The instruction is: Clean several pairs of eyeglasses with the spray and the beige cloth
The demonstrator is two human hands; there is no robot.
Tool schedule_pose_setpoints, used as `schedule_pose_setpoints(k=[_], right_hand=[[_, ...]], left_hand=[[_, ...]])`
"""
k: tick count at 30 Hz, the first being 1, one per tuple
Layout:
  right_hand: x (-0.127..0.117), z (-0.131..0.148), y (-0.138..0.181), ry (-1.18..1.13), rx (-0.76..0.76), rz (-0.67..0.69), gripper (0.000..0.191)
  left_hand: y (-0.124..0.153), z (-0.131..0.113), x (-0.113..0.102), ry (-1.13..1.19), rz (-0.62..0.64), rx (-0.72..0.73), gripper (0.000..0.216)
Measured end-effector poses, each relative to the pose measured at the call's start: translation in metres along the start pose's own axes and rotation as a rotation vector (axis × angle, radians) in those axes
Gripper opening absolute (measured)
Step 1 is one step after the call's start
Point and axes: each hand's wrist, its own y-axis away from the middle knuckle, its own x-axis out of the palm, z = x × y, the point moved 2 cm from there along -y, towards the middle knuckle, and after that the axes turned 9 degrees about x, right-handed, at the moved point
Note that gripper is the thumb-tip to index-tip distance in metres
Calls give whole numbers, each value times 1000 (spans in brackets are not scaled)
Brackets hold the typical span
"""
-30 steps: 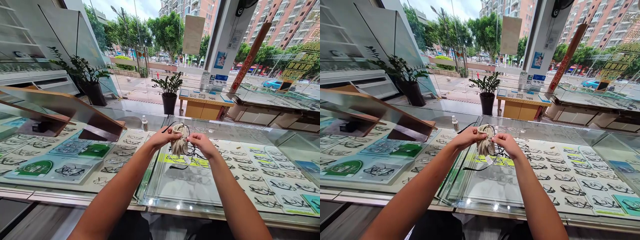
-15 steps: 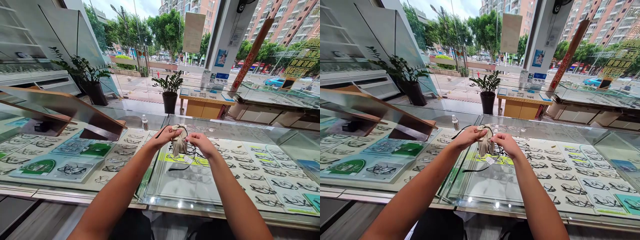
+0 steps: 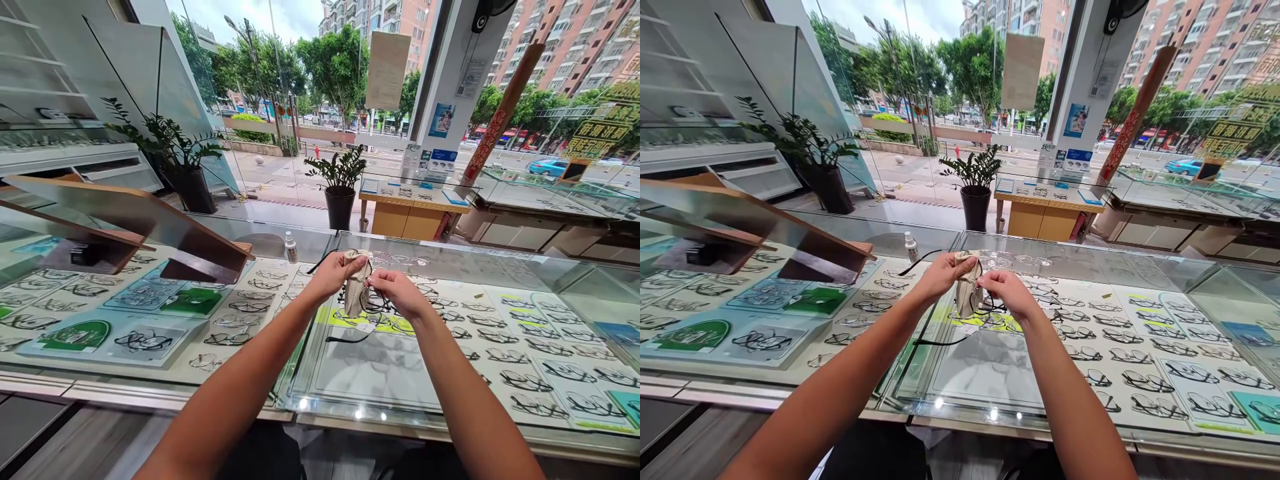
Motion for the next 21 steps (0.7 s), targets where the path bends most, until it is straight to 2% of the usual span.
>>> schedule_pose_setpoints(k=[3,6,9,12,15,21], right_hand=[[-4,0,-2,-28,14,-27,41],[-4,-2,-3,-53,37,-21,43],[0,-5,-3,-84,52,42,44],[4,-7,-2,-111,61,90,44],[5,-5,-2,-140,58,80,44],[-2,-1,-3,-195,56,-22,40]], left_hand=[[-1,1,-6,74,111,-37,55],[0,-1,-9,128,156,-55,51],[2,-3,-4,72,122,-53,50],[4,-5,5,-5,-10,-22,51],[4,-6,9,-43,-119,26,53],[1,-8,5,117,21,-4,56]])
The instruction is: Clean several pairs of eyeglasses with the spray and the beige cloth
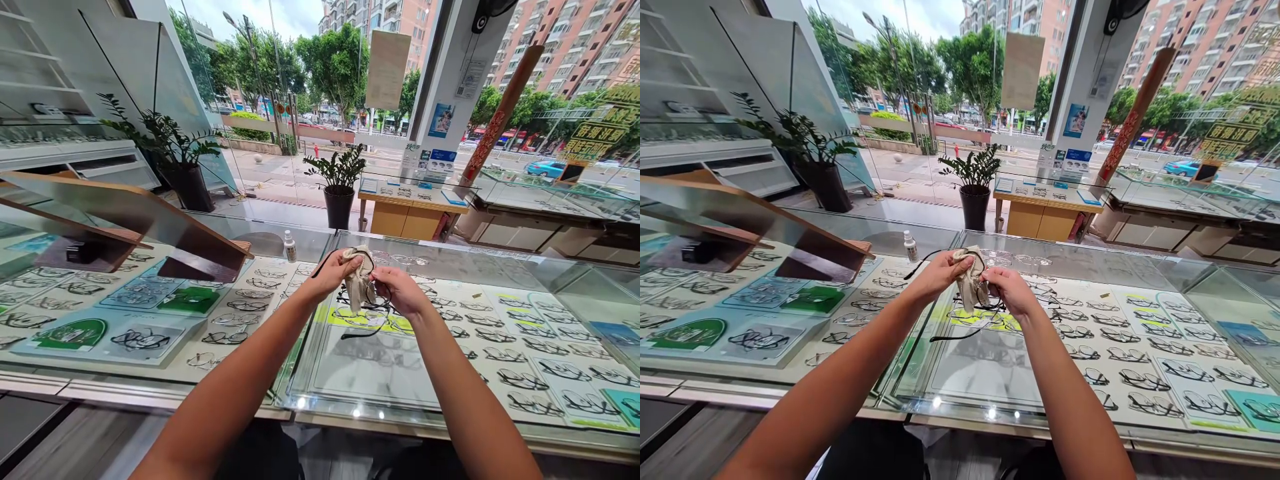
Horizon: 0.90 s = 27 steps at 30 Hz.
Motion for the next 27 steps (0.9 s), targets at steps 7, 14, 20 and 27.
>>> schedule_pose_setpoints(k=[7,14,20,27], right_hand=[[2,-3,0,-23,20,31,42],[7,-6,0,-75,46,55,44],[-1,15,10,-49,13,27,43],[7,87,64,586,-332,-88,37]], left_hand=[[3,-4,6,-17,-96,-5,53],[0,7,1,-15,-69,-15,59],[-7,16,-22,219,-24,-165,62],[-4,4,-56,272,-8,-226,56]])
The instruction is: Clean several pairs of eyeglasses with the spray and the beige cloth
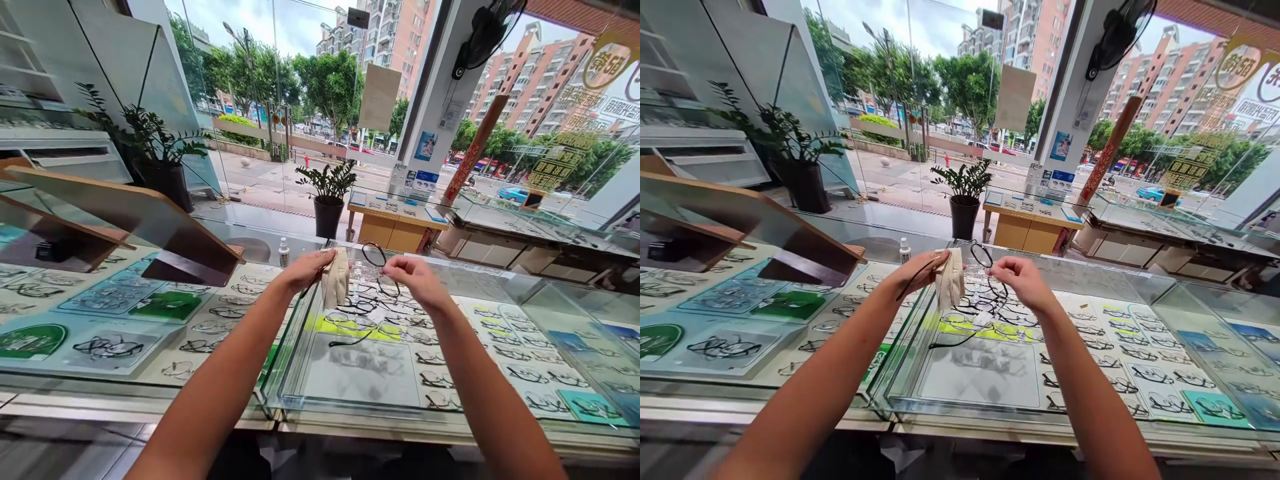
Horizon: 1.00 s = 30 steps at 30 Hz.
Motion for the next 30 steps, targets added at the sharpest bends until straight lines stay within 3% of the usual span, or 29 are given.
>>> schedule_pose_setpoints(k=[3,6,11,20,26,30], right_hand=[[-5,44,14,537,-265,-30,28],[6,78,26,1040,-536,41,23],[28,105,36,1560,-779,234,25],[44,92,20,1633,-801,383,24],[49,88,10,1634,-829,383,24],[43,91,8,1677,-830,255,25]], left_hand=[[2,-5,-5,-1,10,-9,50],[4,-6,-6,4,34,-36,46],[9,-8,0,-53,165,-81,50],[24,-14,29,-191,429,-93,58],[22,-12,32,-259,290,137,47],[20,-8,43,-125,401,91,55]])
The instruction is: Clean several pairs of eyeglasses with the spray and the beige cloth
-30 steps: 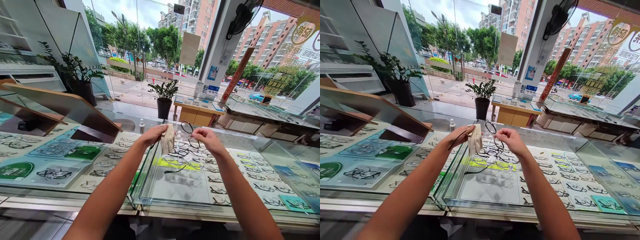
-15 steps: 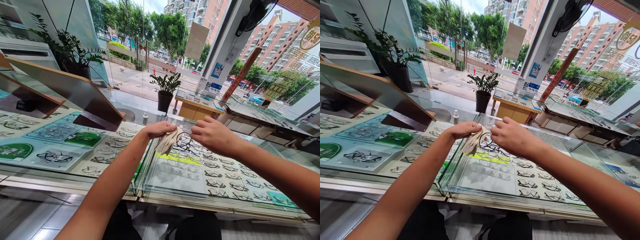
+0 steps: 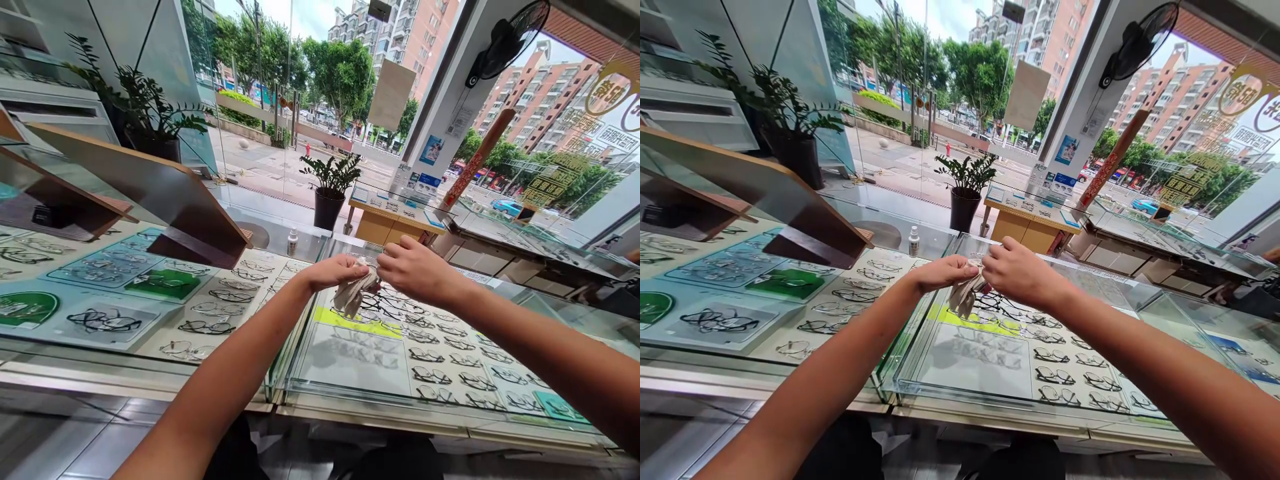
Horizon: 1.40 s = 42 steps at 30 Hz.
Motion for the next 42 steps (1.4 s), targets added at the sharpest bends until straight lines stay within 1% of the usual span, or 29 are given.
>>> schedule_pose_setpoints(k=[1,2,4,5,6,7,8,9,11,13,16,20,23,25,28,32,35,42], right_hand=[[1,-2,2,-20,71,-38,25],[3,-4,5,-64,175,-93,25],[12,-6,13,-233,456,-232,24],[21,-6,17,-365,622,-313,25],[33,-5,21,-541,774,-375,26],[47,-3,24,-768,906,-410,27],[63,0,26,-1018,998,-430,31],[79,3,26,-1248,1054,-456,35],[107,9,23,-1617,1070,-485,38],[128,14,21,-1815,1093,-510,40],[145,18,20,-1959,1110,-534,38],[152,25,22,-2098,1106,-562,38],[153,27,27,-2150,1101,-629,35],[154,26,31,-2144,1111,-664,33],[157,24,34,-2116,1119,-641,31],[158,25,32,-2101,1105,-600,33],[159,25,32,-2106,1108,-588,33],[162,21,36,-2107,1110,-607,30]], left_hand=[[-2,1,2,48,-7,9,58],[-4,2,3,88,-31,23,59],[-6,3,4,131,-96,49,60],[-7,5,5,136,-118,51,60],[-8,6,5,130,-128,48,60],[-8,7,6,117,-130,45,59],[-8,8,7,103,-127,41,59],[-9,9,8,92,-123,38,59],[-9,12,11,78,-117,26,58],[-9,14,12,60,-139,-2,56],[-9,18,14,1,-200,-41,55],[-11,25,18,-45,-239,-88,55],[-13,30,19,-43,-277,-67,56],[-16,33,18,-51,-312,-50,55],[-19,36,16,-25,-353,-90,56],[-20,35,20,88,-310,-116,56],[-20,34,21,112,-298,-113,54],[-15,30,12,112,-281,-156,53]])
